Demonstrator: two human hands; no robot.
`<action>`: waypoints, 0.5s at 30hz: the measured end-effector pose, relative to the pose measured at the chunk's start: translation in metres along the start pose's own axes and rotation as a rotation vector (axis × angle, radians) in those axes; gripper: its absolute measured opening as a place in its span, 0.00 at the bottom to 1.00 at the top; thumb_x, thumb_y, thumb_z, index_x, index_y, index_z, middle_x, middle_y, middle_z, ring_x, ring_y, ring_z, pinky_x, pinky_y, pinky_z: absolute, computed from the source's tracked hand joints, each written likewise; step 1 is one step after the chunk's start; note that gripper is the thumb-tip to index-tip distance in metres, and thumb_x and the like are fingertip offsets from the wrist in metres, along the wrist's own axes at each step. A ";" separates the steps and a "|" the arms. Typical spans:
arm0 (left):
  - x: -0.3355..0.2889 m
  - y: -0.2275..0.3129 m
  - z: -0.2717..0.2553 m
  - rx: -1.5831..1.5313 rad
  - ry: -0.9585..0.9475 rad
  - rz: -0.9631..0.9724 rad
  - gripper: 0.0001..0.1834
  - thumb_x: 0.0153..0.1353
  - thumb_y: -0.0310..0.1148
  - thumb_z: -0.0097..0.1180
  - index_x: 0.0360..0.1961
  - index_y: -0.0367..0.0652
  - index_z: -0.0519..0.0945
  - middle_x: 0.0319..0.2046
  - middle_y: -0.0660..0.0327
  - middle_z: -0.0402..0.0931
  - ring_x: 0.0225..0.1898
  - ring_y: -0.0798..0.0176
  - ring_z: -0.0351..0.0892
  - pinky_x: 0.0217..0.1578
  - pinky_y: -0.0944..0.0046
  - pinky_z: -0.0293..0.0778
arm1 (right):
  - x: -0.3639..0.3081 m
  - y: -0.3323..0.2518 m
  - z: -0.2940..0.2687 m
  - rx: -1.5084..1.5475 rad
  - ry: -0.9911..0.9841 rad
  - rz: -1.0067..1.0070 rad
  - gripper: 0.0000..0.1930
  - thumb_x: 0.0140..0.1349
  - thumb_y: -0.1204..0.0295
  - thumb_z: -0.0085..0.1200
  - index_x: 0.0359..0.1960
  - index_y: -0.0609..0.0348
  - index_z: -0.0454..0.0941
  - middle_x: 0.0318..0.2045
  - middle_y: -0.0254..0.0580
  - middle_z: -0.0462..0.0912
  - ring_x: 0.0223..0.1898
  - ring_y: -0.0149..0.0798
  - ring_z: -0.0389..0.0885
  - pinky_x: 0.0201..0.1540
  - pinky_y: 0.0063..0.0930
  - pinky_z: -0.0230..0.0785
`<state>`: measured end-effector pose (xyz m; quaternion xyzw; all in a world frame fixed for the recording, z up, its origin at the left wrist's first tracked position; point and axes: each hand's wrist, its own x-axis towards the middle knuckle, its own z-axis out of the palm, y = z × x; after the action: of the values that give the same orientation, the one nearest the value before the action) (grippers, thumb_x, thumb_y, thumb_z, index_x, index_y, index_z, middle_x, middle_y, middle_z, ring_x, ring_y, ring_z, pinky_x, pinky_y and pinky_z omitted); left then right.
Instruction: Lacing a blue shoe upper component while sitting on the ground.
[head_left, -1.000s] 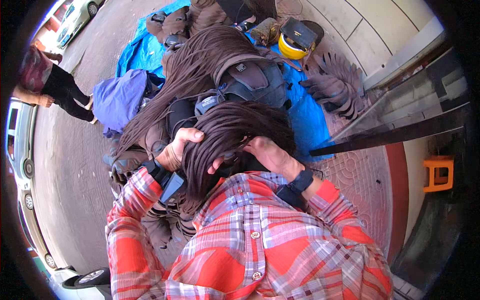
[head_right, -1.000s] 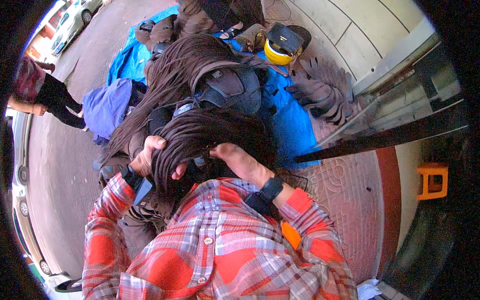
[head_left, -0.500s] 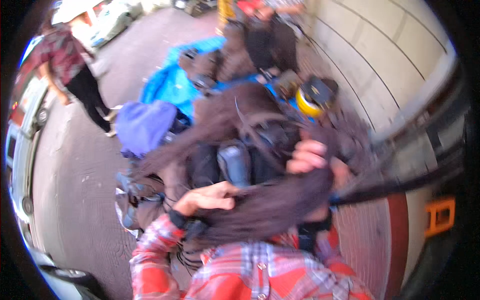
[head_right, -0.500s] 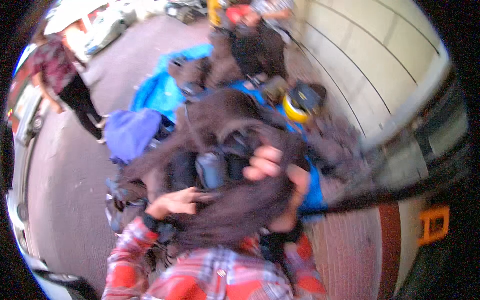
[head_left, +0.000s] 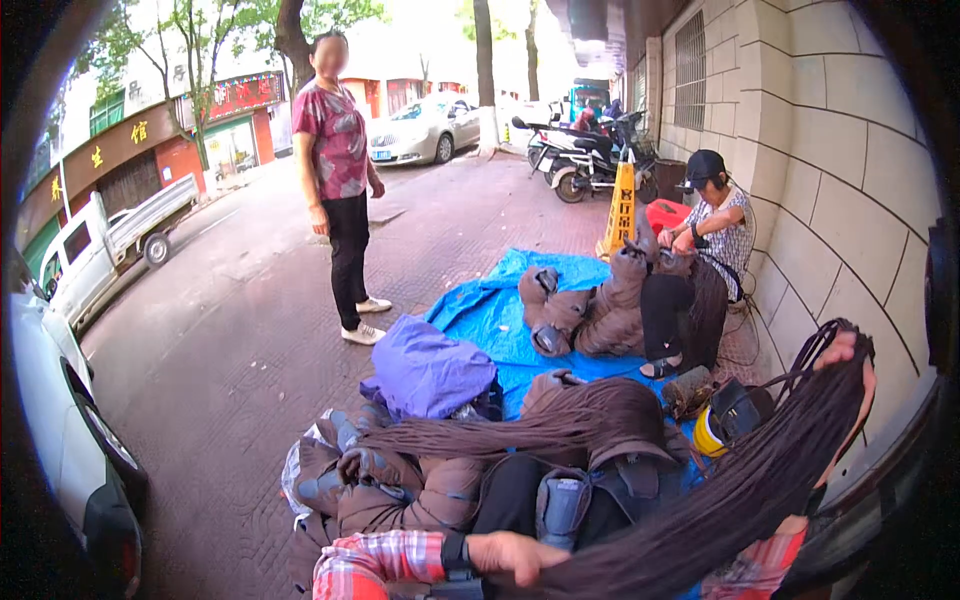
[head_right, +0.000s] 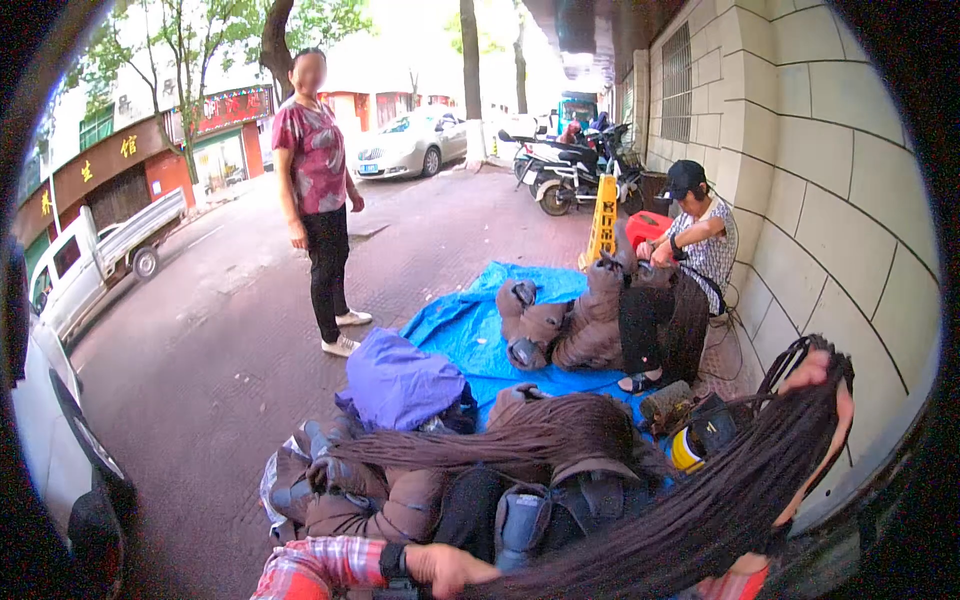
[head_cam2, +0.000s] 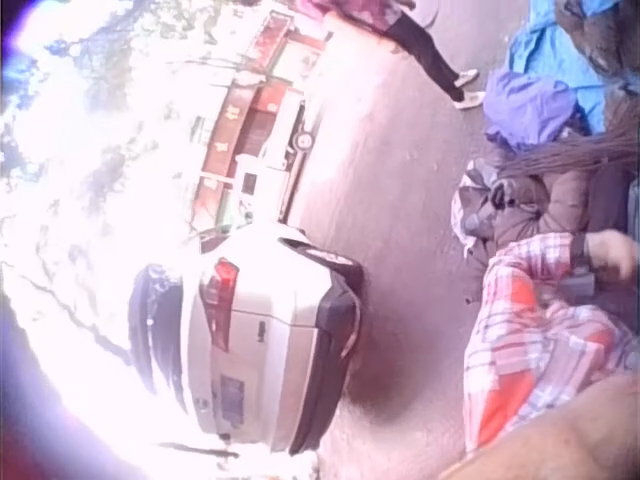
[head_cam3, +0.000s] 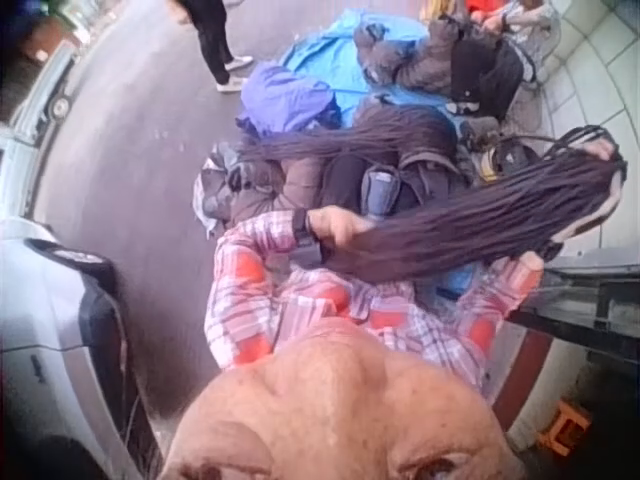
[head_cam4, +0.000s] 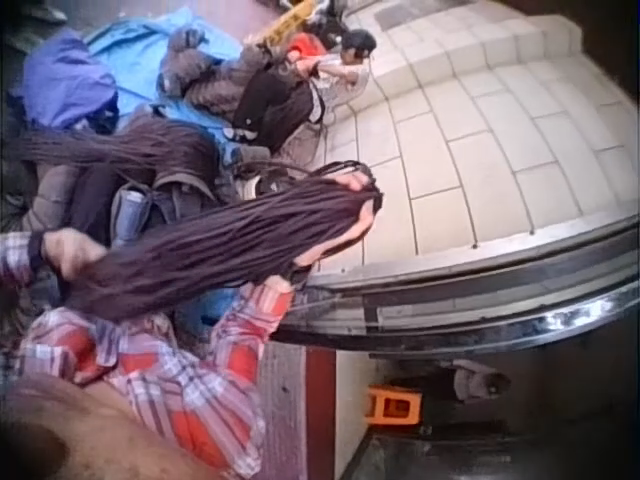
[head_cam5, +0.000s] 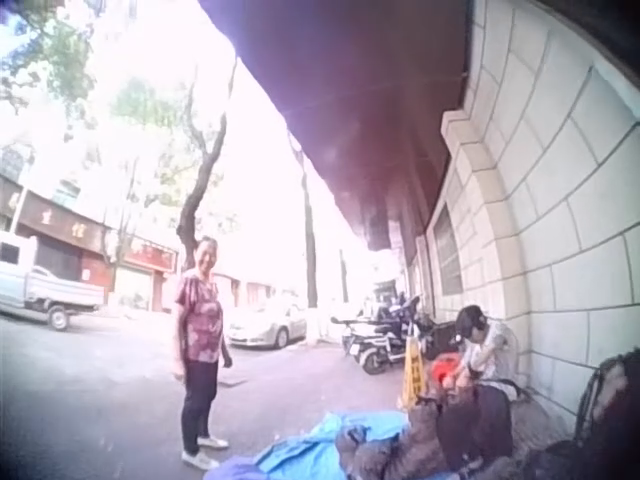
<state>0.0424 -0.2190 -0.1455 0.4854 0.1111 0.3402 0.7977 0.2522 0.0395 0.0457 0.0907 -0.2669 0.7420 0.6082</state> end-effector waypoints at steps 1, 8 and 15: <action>0.019 0.010 0.015 0.016 -0.058 -0.029 0.49 0.45 0.45 0.64 0.63 0.30 0.55 0.64 0.58 0.56 0.63 0.65 0.56 0.64 0.64 0.51 | 0.001 -0.015 0.009 -0.150 0.002 -0.090 0.15 0.61 0.68 0.48 0.43 0.67 0.68 0.36 0.39 0.74 0.36 0.29 0.73 0.41 0.20 0.70; 0.210 -0.050 0.006 -0.081 -0.121 -0.250 0.28 0.50 0.26 0.61 0.54 0.37 0.67 0.47 0.54 0.73 0.49 0.54 0.71 0.50 0.57 0.67 | 0.064 -0.096 -0.078 -1.184 -0.247 -0.345 0.15 0.60 0.80 0.37 0.49 0.63 0.67 0.45 0.41 0.71 0.45 0.35 0.72 0.54 0.27 0.63; 0.271 0.087 -0.116 -0.457 -0.071 0.099 0.25 0.36 0.35 0.62 0.34 0.27 0.73 0.25 0.45 0.75 0.25 0.50 0.77 0.27 0.59 0.76 | 0.250 -0.126 -0.052 -2.100 -0.184 -0.716 0.15 0.52 0.77 0.51 0.43 0.61 0.71 0.38 0.48 0.76 0.42 0.43 0.73 0.48 0.35 0.64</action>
<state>0.1473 0.0643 -0.0885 0.3084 -0.0209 0.3781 0.8726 0.3216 0.2939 0.1527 -0.3426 -0.7646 -0.0802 0.5399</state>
